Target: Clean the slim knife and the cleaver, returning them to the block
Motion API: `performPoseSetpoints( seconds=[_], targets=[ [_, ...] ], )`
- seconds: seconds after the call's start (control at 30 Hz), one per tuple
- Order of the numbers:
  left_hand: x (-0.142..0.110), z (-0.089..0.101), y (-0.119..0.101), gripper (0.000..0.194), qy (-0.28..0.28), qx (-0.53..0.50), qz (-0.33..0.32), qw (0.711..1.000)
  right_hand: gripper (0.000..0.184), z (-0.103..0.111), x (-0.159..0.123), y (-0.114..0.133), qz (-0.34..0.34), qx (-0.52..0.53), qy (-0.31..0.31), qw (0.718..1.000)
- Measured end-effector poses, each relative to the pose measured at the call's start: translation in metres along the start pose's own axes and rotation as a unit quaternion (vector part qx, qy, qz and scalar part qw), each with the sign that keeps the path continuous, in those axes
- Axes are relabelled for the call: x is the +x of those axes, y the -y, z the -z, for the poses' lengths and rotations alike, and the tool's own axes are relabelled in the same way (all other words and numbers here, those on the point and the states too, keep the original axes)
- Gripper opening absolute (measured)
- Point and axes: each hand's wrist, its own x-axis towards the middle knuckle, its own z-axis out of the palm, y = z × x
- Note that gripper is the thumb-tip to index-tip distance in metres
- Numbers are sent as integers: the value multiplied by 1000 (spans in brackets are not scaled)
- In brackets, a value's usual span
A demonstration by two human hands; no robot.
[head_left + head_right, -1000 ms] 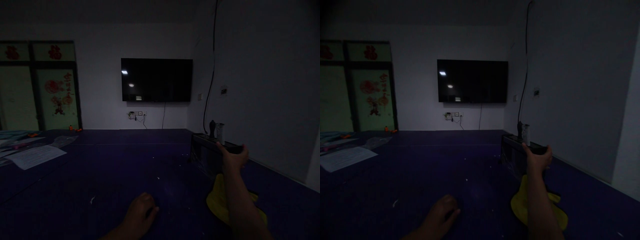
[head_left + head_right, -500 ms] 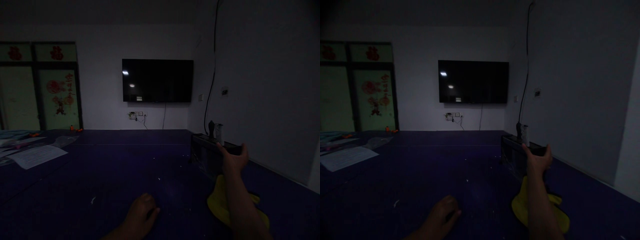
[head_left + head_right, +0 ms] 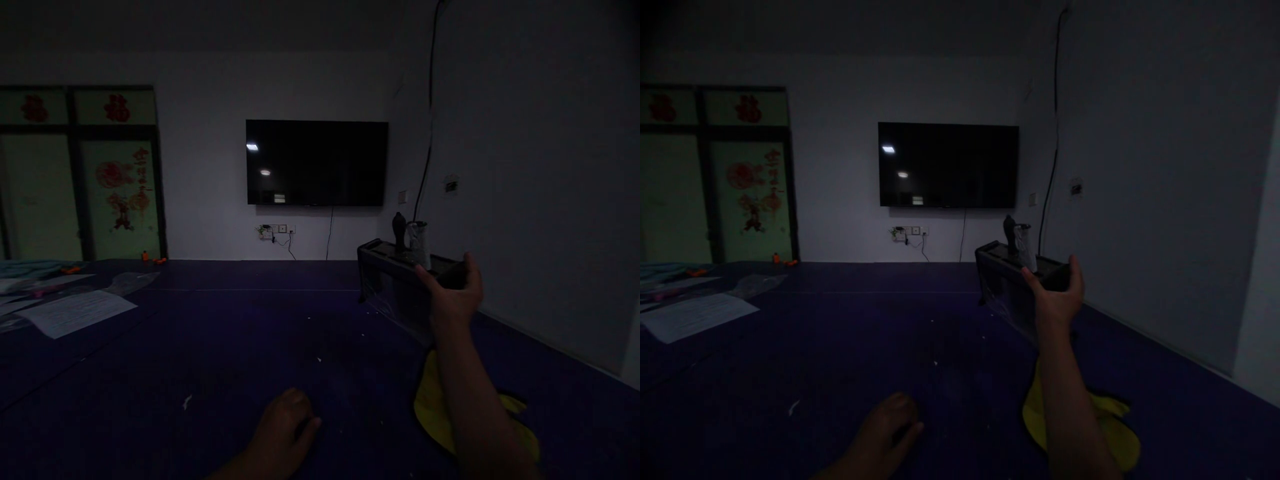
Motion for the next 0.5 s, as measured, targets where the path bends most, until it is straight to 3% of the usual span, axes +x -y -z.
performPoseSetpoints(
  seconds=[0.27,0.4,0.5],
  targets=[
    [-3,8,-7,23,-43,-82,59,994,86,-19,-13,45,-6,117,64,991],
    [4,20,-6,49,-124,-144,143,971,85,-28,-25,62,-69,189,111,973],
    [26,43,-1,57,-227,-166,175,944,86,-32,-36,78,-131,258,160,944]
  ],
)
